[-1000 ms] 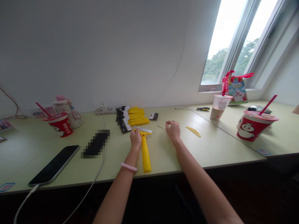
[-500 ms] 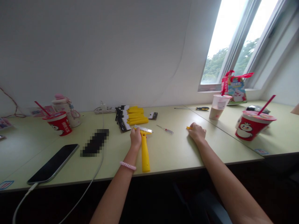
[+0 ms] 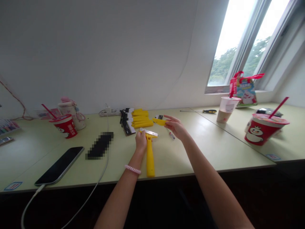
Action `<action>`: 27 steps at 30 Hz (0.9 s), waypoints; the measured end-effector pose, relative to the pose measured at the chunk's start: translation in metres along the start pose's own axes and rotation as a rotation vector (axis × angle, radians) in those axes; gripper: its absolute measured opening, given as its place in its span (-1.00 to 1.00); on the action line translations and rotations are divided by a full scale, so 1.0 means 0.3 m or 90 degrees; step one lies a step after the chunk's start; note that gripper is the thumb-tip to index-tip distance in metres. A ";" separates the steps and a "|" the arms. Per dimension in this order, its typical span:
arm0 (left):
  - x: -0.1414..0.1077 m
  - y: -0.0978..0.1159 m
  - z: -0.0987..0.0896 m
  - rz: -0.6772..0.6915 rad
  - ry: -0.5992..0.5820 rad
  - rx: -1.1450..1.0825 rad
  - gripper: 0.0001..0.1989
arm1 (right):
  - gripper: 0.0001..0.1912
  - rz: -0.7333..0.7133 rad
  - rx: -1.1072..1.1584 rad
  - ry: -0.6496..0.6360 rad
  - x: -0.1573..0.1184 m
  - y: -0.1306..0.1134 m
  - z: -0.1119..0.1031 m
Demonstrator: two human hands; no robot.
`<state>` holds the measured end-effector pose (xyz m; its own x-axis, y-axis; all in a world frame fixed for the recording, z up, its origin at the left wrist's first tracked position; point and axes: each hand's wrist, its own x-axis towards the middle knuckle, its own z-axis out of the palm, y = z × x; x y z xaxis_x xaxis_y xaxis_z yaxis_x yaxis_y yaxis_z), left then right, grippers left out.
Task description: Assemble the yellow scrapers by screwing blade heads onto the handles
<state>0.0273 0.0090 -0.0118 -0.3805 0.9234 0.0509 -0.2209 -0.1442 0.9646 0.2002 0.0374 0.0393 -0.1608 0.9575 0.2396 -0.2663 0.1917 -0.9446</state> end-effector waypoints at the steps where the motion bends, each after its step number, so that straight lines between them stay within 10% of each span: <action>1: -0.003 0.003 0.001 0.000 -0.004 -0.006 -0.84 | -0.64 0.024 0.030 -0.034 0.000 0.022 0.027; 15: -0.008 0.017 0.006 0.039 -0.030 -0.029 -0.89 | -0.77 -0.073 -0.209 0.033 -0.032 0.180 0.129; 27: -0.017 0.027 0.010 0.002 -0.046 -0.065 -0.89 | -0.75 0.067 0.009 -0.081 -0.062 0.158 0.132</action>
<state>0.0303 0.0041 -0.0035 -0.3166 0.9456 0.0753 -0.3116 -0.1787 0.9333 0.1530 0.0204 -0.0012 -0.3070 0.9369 0.1671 -0.2548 0.0883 -0.9630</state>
